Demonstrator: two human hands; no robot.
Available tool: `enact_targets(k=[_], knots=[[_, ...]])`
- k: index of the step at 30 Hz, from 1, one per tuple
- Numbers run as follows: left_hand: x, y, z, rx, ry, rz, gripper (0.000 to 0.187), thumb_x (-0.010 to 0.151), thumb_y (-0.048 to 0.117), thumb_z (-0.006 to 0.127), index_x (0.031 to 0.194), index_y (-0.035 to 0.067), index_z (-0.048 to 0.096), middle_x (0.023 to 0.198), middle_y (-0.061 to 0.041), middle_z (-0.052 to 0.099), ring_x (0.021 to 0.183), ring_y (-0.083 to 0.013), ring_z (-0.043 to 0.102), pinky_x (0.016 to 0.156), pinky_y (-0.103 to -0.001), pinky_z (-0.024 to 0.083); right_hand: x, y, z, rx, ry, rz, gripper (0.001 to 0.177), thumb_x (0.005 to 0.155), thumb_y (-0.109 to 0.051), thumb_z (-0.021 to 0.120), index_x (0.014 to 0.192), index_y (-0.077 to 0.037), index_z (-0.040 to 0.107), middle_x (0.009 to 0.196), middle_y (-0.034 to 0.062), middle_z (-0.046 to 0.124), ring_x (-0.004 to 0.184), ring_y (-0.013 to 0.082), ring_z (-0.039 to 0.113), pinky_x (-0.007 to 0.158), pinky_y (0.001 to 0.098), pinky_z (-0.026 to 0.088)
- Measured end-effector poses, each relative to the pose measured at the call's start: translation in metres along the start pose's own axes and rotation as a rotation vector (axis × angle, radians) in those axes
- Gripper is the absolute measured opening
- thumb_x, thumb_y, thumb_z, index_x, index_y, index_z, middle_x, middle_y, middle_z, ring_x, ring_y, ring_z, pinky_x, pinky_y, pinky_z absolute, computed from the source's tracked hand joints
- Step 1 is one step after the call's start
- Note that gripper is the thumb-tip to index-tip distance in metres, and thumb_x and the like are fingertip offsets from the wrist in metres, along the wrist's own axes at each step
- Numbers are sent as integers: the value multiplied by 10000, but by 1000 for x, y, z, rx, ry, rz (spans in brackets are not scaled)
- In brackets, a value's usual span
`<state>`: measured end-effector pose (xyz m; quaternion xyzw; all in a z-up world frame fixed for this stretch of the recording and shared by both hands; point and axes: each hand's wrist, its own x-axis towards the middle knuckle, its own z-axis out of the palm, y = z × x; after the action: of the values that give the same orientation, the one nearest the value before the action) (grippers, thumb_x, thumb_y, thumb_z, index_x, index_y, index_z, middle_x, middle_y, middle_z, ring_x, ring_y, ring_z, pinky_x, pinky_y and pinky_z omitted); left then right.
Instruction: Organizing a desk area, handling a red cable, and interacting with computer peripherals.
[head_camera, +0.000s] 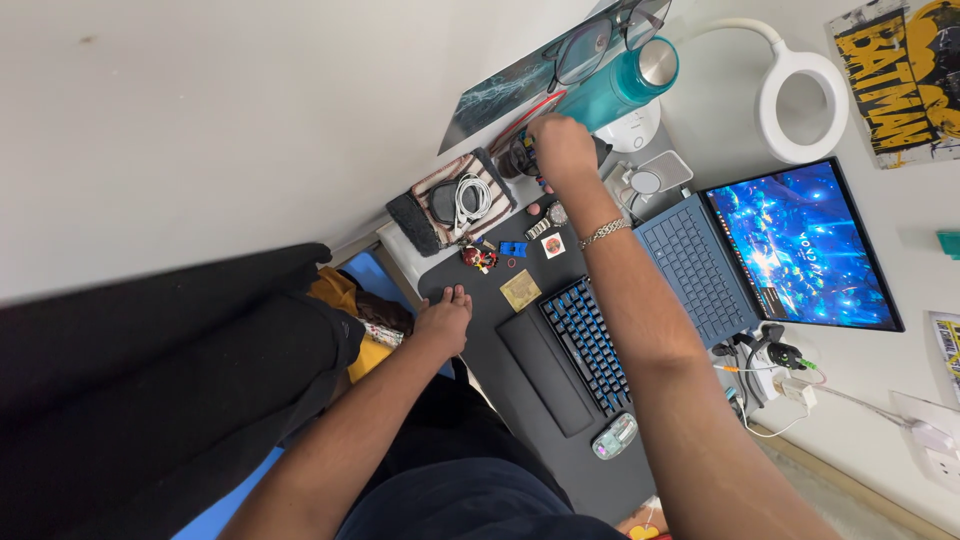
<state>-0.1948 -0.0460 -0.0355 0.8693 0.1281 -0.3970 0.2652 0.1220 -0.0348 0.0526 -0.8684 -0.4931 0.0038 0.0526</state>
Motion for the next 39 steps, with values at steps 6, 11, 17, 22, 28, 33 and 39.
enact_targets(k=[6,11,17,22,28,33,39], knots=[[-2,1,1,2,11,6,824,994,285,647,1636,139,152,1733,-54,35,1582,-250,126,1241,-549,208,0,8,-10,28,-25,-168,234,728,1,714,942,-84,759,985,156,724,902,356,707,782,437,577],[4,-1,9,6,20,4,830,995,294,645,1637,144,141,1730,-55,28,1580,-256,121,1238,-553,206,-3,7,-18,26,-67,-189,227,732,13,724,921,-104,772,970,148,727,893,352,704,784,432,575],[3,1,8,27,32,3,838,991,313,650,1638,147,145,1733,-56,28,1585,-251,120,1236,-567,206,2,10,-11,-3,-87,-197,181,748,-31,756,914,-104,763,949,154,729,886,354,706,776,444,573],[4,1,9,23,22,-8,848,990,316,650,1638,148,130,1731,-54,16,1581,-251,111,1234,-569,198,-8,4,-31,-23,-74,-211,200,739,-52,772,929,-113,762,956,159,728,871,368,703,763,453,574],[4,-1,10,29,34,9,853,981,316,659,1639,150,143,1730,-58,27,1581,-256,120,1234,-561,207,-78,-22,-84,158,319,-175,255,830,-75,792,1079,-99,747,1027,138,755,864,358,705,721,441,571],[-1,1,6,38,36,12,837,985,318,654,1636,150,154,1730,-65,32,1579,-261,125,1235,-558,213,-149,25,38,737,239,438,124,926,-60,734,1047,-72,758,899,51,774,825,108,725,753,281,576],[3,2,9,51,32,-10,857,977,315,660,1634,149,135,1725,-59,39,1573,-257,123,1230,-553,219,-139,-22,114,775,94,625,159,840,-115,777,997,-96,790,885,78,787,798,148,750,752,297,581]])
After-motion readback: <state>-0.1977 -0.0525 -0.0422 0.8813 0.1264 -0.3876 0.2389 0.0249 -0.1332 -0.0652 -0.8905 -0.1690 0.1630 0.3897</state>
